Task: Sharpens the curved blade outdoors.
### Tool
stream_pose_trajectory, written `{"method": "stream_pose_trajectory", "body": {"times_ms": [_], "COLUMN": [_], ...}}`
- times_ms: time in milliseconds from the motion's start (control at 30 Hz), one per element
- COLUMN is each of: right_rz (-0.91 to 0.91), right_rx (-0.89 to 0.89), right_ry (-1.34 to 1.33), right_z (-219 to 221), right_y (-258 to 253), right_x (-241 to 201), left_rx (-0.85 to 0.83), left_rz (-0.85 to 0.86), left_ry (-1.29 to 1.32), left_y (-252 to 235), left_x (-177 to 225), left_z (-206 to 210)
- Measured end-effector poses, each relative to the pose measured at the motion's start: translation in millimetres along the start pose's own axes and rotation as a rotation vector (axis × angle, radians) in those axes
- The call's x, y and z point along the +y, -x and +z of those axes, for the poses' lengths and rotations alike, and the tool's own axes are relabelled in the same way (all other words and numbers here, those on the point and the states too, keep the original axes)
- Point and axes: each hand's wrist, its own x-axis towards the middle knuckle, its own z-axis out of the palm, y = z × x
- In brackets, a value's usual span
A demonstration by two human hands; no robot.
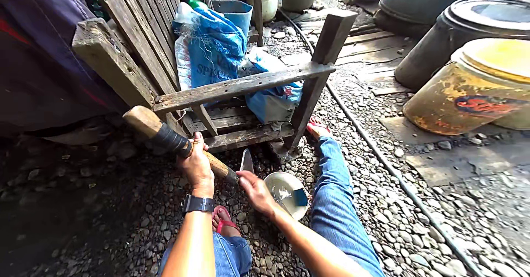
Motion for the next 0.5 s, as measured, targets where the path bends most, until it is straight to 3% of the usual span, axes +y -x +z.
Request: {"method": "stream_pose_trajectory", "body": {"times_ms": [133,200,267,333,400,500], "right_rz": [-0.464,-0.517,-0.213,0.357,0.749,0.921], "right_rx": [0.115,0.191,0.171,-0.012,-0.180,-0.273], "right_ry": [0.449,0.527,0.602,0.686,0.678,0.581], "right_z": [7.3,-4.5,-24.3,-46.5,-60.1,-62.2], "right_y": [17.0,21.0,30.9,34.2,34.2,35.7], "right_x": [42.7,68.8,78.8,79.2,88.6,104.6], "left_rx": [0.068,0.064,0.033,-0.005,-0.052,-0.103], "left_rz": [-0.012,-0.045,-0.077,-0.084,-0.085,-0.049], "left_ry": [0.004,-0.008,-0.004,0.021,0.065,0.131], "left_y": [-6.2,-9.1,-11.5,-13.5,-13.6,-12.0], "left_x": [4.3,9.2,15.6,23.5,31.0,37.0], "left_z": [-4.3,-8.9,-13.0,-15.0,-15.8,-15.4]}}
